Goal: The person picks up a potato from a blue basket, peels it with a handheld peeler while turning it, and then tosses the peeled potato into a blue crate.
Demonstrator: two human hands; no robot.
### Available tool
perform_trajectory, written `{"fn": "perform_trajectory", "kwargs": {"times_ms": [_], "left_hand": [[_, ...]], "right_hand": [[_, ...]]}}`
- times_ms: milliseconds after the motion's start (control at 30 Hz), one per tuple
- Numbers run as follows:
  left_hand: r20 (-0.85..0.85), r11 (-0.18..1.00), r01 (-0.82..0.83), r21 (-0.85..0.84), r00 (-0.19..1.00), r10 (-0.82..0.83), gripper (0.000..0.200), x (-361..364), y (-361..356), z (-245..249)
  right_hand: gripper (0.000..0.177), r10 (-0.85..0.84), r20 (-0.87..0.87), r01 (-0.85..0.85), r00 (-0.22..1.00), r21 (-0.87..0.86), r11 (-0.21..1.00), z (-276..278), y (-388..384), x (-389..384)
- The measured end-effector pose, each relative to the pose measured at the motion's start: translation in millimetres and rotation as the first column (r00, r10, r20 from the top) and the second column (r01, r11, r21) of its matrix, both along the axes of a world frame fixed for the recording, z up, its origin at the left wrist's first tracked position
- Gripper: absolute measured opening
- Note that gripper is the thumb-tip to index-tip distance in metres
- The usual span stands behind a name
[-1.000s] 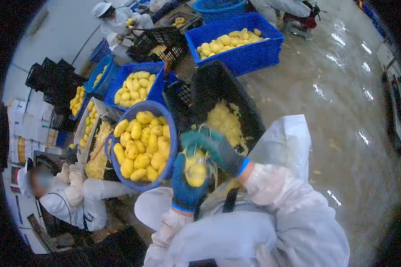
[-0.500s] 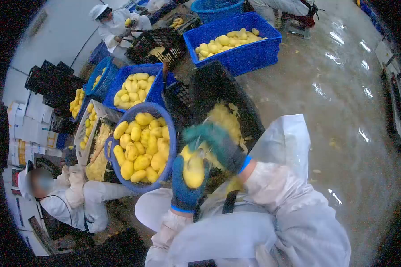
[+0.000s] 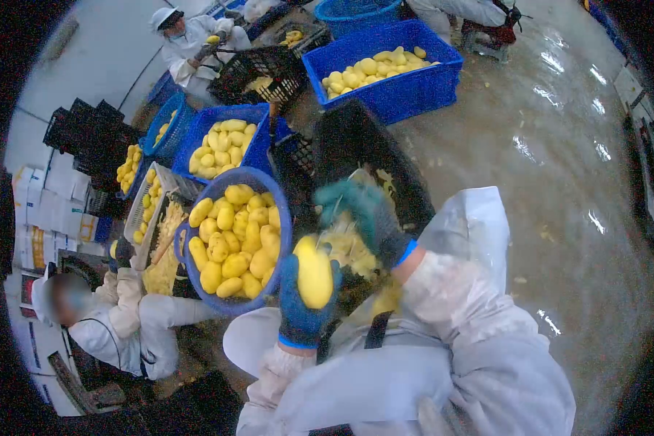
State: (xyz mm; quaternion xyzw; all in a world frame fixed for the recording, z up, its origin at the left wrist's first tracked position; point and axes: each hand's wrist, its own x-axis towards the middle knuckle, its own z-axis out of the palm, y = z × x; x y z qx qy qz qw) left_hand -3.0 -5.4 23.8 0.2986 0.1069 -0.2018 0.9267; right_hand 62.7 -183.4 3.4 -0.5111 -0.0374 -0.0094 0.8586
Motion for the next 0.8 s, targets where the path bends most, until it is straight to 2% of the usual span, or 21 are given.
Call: {"fn": "perform_trajectory", "kwargs": {"times_ms": [67,133,167,200,233,267,300,333,367,400,433,500,533,567,633,667,700,733,767,800], "left_hand": [[0.188,0.979,0.004,0.202,0.981,-0.043,0.039,-2.8,-1.6,-11.7],[0.338,0.891,-0.042,0.452,0.932,-0.128,0.042,-6.8,-4.5,-11.9],[0.145,0.976,0.020,0.218,0.988,-0.053,0.043,-5.7,-2.6,-4.5],[-0.040,0.999,0.027,-0.025,0.999,-0.028,0.049,-2.5,-1.2,5.8],[-0.247,0.968,-0.044,-0.248,0.969,-0.019,0.054,0.9,0.3,15.9],[0.106,0.989,-0.054,0.140,0.994,0.040,0.055,0.6,0.1,10.7],[0.438,0.858,-0.189,0.478,0.898,-0.046,0.056,-0.3,-1.6,0.4],[0.663,0.612,-0.414,0.674,0.705,-0.253,0.057,0.1,-4.6,-5.6],[0.614,0.617,-0.348,0.706,0.735,-0.288,0.046,-2.5,-5.5,-1.7],[0.563,0.617,-0.281,0.735,0.761,-0.323,0.042,-5.2,-6.4,2.3],[0.499,0.612,-0.219,0.760,0.800,-0.334,0.042,-8.9,-1.6,4.5],[0.420,0.711,-0.125,0.692,0.871,-0.256,0.042,-5.9,3.0,6.8],[0.390,0.808,-0.105,0.579,0.906,-0.162,0.042,-0.4,-0.8,3.5],[0.330,0.888,-0.092,0.451,0.941,-0.070,0.042,-0.5,-5.0,-2.7],[0.196,0.983,0.029,0.183,0.978,-0.065,0.042,-3.9,3.5,-18.7],[0.117,0.997,0.068,0.046,0.990,-0.073,0.043,-5.5,7.7,-26.6],[0.000,0.985,0.042,-0.166,0.999,-0.043,0.047,-7.6,5.2,-28.0],[0.157,0.986,0.056,0.158,0.984,-0.082,0.050,-12.0,4.5,-23.5],[0.276,0.850,0.006,0.527,0.945,-0.178,0.053,-14.2,-0.4,-8.7],[0.322,0.622,-0.094,0.777,0.909,-0.265,0.057,-16.2,-5.3,6.1]], "right_hand": [[0.032,0.125,0.061,-0.116,0.990,-0.135,0.984,11.8,24.3,-18.1],[0.037,-0.016,0.354,0.135,0.935,-0.315,0.940,-19.5,8.6,6.3],[0.038,-0.085,0.279,0.165,0.957,-0.279,0.946,-22.5,-6.4,15.3],[0.039,-0.149,0.208,0.199,0.967,-0.247,0.948,-18.5,-14.4,22.1],[0.040,-0.038,-0.091,0.045,0.995,0.080,0.996,-14.1,-15.7,14.3],[0.039,-0.025,0.034,0.026,0.999,-0.023,0.999,-17.9,-2.5,0.7],[0.039,0.000,0.154,0.021,0.988,-0.130,0.991,-23.2,17.2,-14.7],[0.039,0.071,0.131,-0.061,0.989,-0.076,0.995,-12.5,24.5,-21.1],[0.039,0.141,0.107,-0.140,0.984,-0.022,0.990,-1.7,31.7,-27.4],[0.035,-0.006,0.193,0.058,0.981,-0.260,0.964,-12.5,19.2,-13.9],[0.031,-0.120,0.309,0.259,0.943,-0.459,0.850,-31.9,-4.6,13.2],[0.028,-0.126,0.177,0.168,0.976,-0.248,0.954,-22.8,-15.0,14.3],[0.028,-0.127,0.111,0.141,0.986,-0.129,0.982,-18.6,-20.0,14.7],[0.027,-0.017,0.078,0.023,0.997,-0.073,0.997,-8.2,-5.4,-3.4],[0.026,0.009,0.344,0.115,0.939,-0.336,0.935,-13.3,29.9,-26.1],[0.028,0.001,0.301,0.096,0.954,-0.308,0.946,-20.0,28.1,-21.8],[0.031,0.000,0.255,0.072,0.967,-0.275,0.959,-21.0,25.5,-13.1],[0.032,-0.022,0.247,0.096,0.969,-0.290,0.952,-16.6,16.2,-7.5],[0.033,-0.045,0.239,0.118,0.970,-0.305,0.945,-8.4,6.9,-1.8],[0.035,-0.067,0.231,0.141,0.971,-0.320,0.937,-0.3,-2.4,4.1]]}}
